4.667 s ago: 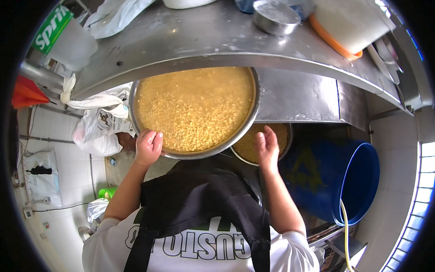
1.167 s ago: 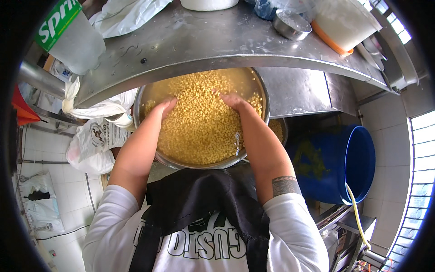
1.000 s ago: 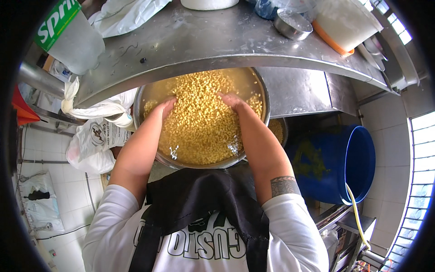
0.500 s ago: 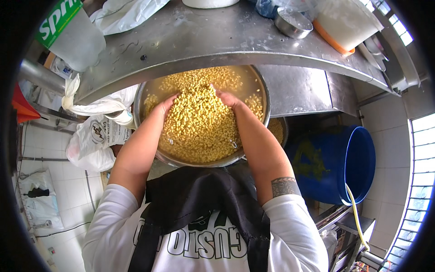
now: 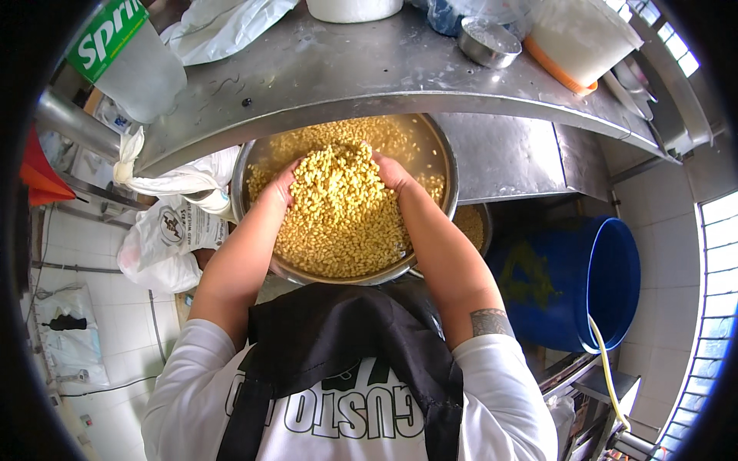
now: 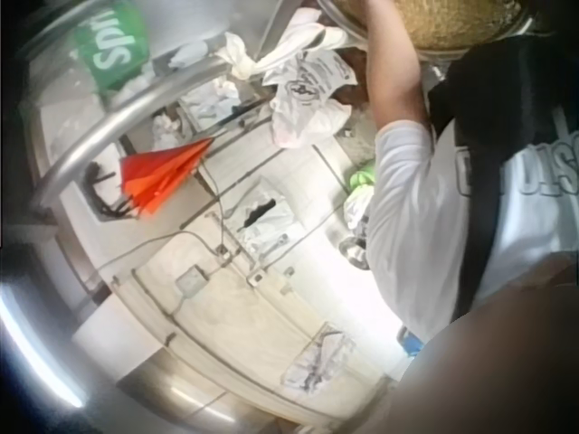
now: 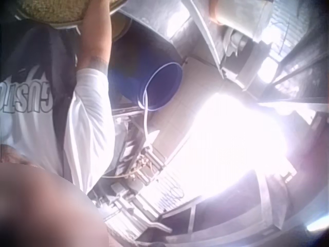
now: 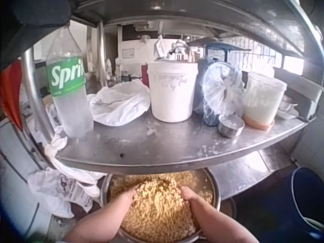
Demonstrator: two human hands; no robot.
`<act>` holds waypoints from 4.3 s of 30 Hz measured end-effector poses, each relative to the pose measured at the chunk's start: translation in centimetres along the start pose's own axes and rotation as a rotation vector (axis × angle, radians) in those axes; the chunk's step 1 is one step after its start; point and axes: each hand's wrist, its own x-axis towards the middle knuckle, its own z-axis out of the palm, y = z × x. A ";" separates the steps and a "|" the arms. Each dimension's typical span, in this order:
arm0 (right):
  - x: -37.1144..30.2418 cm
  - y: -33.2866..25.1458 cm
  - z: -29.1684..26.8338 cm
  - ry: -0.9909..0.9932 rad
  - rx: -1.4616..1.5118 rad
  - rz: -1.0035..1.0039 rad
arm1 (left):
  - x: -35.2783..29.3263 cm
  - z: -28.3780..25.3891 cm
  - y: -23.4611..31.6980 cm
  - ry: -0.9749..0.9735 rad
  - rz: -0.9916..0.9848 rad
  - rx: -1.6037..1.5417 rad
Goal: The person washes beans in a large bowl by hand under running water from a hose, then uses a strainer to scoop the beans out and place them into another bowl.
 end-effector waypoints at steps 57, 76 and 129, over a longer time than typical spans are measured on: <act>-5.8 -5.0 1.2 -0.224 -1.233 0.489 | -2.3 8.3 -5.9 -0.137 -0.737 2.032; 7.8 7.8 2.6 -0.106 -0.967 0.276 | 1.0 -11.8 -12.9 0.218 -0.590 1.510; -8.8 -7.0 3.1 0.100 0.254 0.091 | -7.3 9.5 1.3 0.178 0.364 0.711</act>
